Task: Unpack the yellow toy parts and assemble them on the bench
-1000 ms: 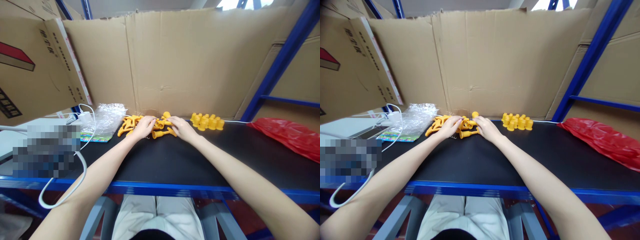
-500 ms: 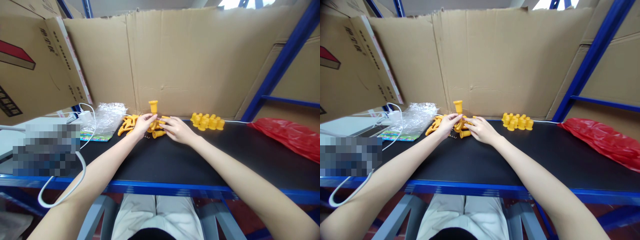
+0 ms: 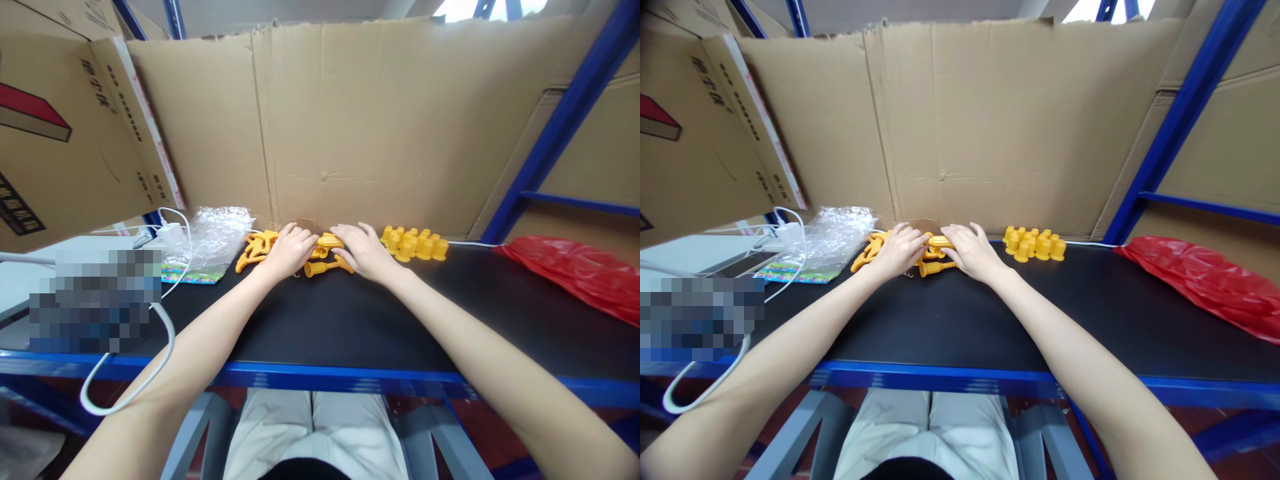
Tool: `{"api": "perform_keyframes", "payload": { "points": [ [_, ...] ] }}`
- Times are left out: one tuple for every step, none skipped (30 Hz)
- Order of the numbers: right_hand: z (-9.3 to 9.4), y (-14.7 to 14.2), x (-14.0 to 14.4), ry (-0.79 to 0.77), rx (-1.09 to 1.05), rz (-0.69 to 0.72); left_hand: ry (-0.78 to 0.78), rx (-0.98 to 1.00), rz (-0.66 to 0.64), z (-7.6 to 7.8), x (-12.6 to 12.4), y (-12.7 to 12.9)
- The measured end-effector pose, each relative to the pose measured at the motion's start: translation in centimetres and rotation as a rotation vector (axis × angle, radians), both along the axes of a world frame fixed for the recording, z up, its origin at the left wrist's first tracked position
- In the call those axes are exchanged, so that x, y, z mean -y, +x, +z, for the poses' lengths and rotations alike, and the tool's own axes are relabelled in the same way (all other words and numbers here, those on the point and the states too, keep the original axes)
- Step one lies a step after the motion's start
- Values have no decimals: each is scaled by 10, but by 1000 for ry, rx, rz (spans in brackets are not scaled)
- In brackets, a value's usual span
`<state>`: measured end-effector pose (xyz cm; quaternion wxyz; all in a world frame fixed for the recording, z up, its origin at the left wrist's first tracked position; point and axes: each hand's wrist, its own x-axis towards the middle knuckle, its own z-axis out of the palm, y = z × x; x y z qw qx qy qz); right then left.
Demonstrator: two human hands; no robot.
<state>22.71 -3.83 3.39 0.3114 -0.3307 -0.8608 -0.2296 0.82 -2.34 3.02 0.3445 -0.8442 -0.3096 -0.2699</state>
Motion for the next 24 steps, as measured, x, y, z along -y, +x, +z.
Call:
{"api": "perform_keyframes", "payload": {
  "points": [
    [-1,0,-1,-11,10,-12,6,-21,-15,1,1,2],
    [-2,0,-1,-19,18,-24,5,-39,-26,1,3,3],
    [-2,0,-1,-26,25,-35,-1,-52,-34,2,3,5],
    [-2,0,-2,-35,34,-47,-11,-60,-37,2,4,5],
    [-2,0,-1,-45,47,-58,-23,-65,-39,2,4,6],
    [-1,0,-1,-54,62,-70,-35,-67,-41,1,4,6],
    [-1,0,-1,-60,78,-82,-46,-70,-43,1,4,7],
    [0,-1,0,-60,90,-91,-57,-69,-44,0,4,7],
    [1,-1,0,-55,99,-96,-67,-67,-44,0,4,8],
    [2,-2,0,-45,105,-95,-77,-62,-44,0,5,8],
    [2,-2,1,-32,106,-91,-86,-53,-42,0,5,9],
    [3,-2,1,-17,104,-84,-93,-44,-39,1,6,10],
    [3,-3,1,-2,98,-77,-97,-35,-37,2,6,10],
    [4,-3,2,11,90,-70,-98,-26,-36,2,7,11],
    [5,-3,2,22,80,-63,-97,-15,-36,3,7,11],
    [5,-3,2,28,70,-56,-95,-2,-38,4,7,11],
    [5,-4,2,32,57,-50,-91,13,-43,4,7,11],
    [6,-3,2,32,43,-44,-84,30,-53,5,6,11],
    [6,-3,2,30,28,-39,-74,50,-61,6,6,11],
    [6,-2,2,28,13,-35,-60,72,-62,6,6,10],
    [6,-1,1,25,-2,-34,-44,97,-51,7,6,9],
    [6,0,1,24,-15,-36,-30,122,-26,8,7,8],
    [6,2,0,22,-23,-41,-25,147,15,8,8,6],
    [6,3,-1,21,-29,-48,-38,166,67,8,9,5]
  ]
}}
